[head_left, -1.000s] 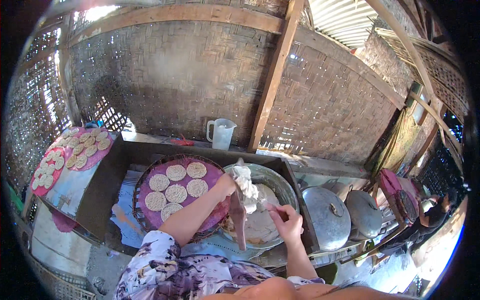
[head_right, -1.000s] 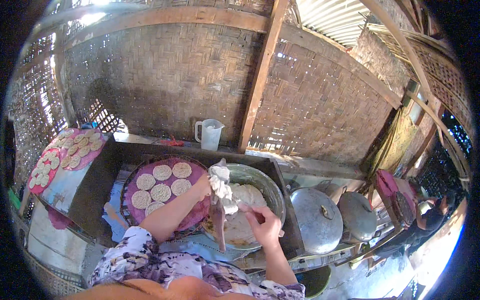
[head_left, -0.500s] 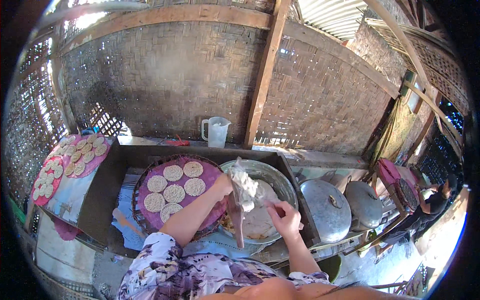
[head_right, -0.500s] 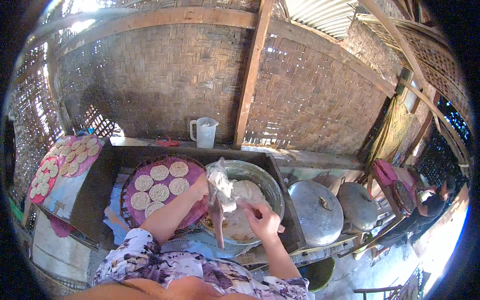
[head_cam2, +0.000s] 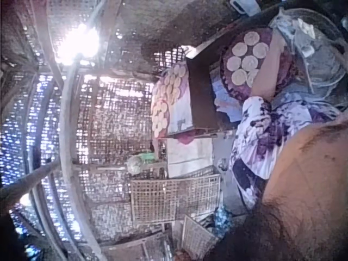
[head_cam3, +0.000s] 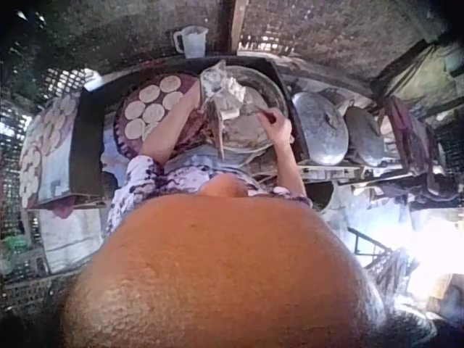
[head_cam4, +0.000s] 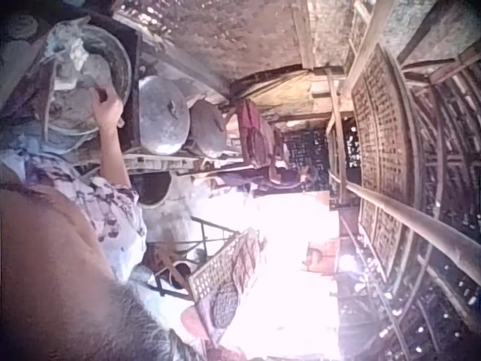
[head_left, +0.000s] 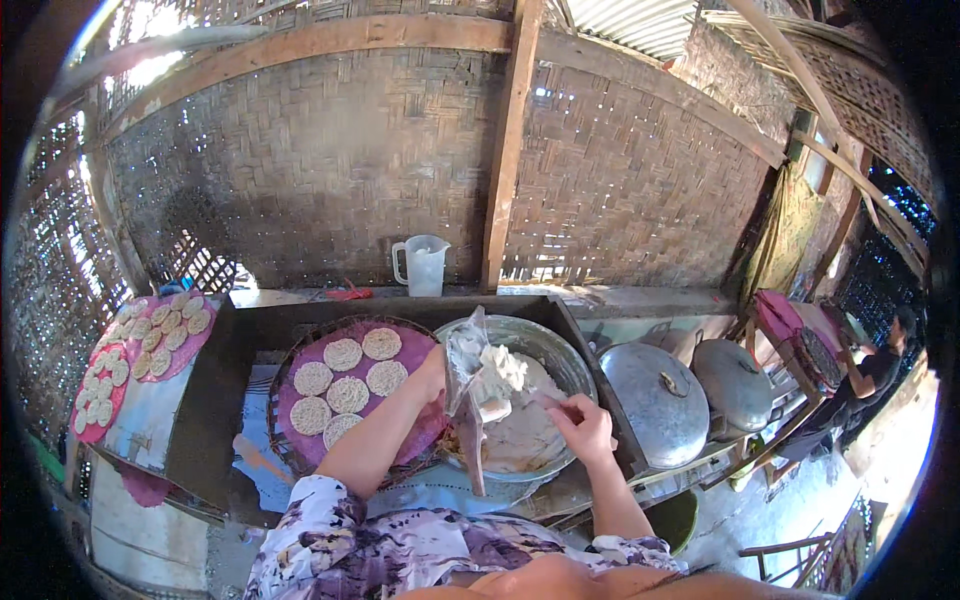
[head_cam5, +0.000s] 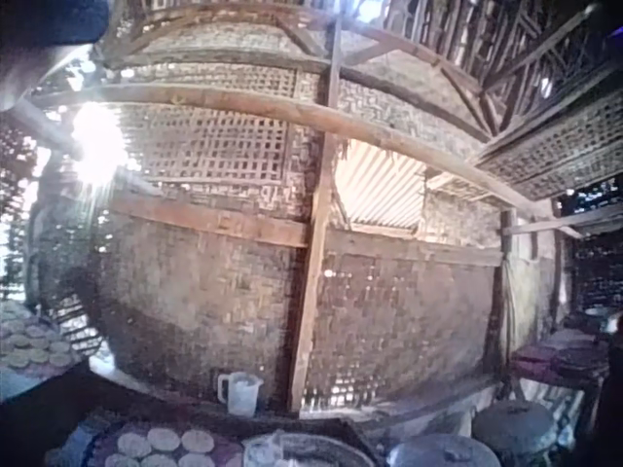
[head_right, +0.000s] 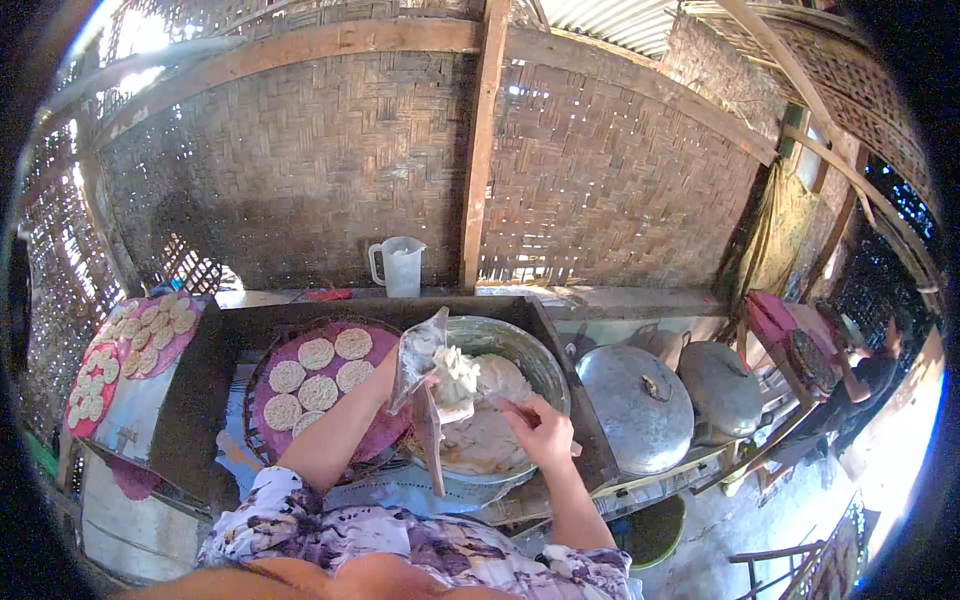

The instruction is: The person prepares snacks by scooping dough from a large metal bowl and using a manual extruder to press spiral patterns onto a tray. The person moves the tray and continues extruding dough until the tray is full.

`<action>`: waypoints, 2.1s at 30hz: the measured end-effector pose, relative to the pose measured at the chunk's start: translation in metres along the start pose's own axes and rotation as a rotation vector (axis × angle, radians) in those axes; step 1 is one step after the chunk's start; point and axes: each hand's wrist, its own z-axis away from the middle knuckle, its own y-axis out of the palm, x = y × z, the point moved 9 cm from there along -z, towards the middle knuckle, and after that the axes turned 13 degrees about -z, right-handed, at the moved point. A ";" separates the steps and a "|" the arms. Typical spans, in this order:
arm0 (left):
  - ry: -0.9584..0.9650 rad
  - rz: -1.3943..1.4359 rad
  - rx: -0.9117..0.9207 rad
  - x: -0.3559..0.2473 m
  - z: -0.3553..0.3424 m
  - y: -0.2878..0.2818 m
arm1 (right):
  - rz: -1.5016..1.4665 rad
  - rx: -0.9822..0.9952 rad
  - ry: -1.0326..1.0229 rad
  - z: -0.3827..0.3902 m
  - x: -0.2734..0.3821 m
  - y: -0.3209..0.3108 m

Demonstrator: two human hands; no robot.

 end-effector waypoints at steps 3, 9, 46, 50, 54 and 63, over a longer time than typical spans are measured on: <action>0.413 -0.168 0.051 -0.038 0.008 0.003 | -0.430 0.036 0.121 -0.003 -0.020 -0.006; 0.418 0.506 0.454 -0.060 0.030 0.006 | -0.543 0.017 0.185 -0.011 -0.047 0.002; 1.499 -1.169 -0.377 -0.143 0.138 0.049 | -0.725 0.114 0.492 0.044 -0.052 0.061; 1.469 -1.318 -0.323 -0.135 0.136 0.055 | -0.634 0.151 0.487 0.042 -0.044 0.061; 1.394 -1.181 -0.427 -0.144 0.139 0.018 | -0.457 0.080 0.331 0.023 -0.041 0.038; 0.982 0.355 0.073 -0.150 0.135 -0.086 | -0.480 0.422 0.060 0.006 -0.008 0.092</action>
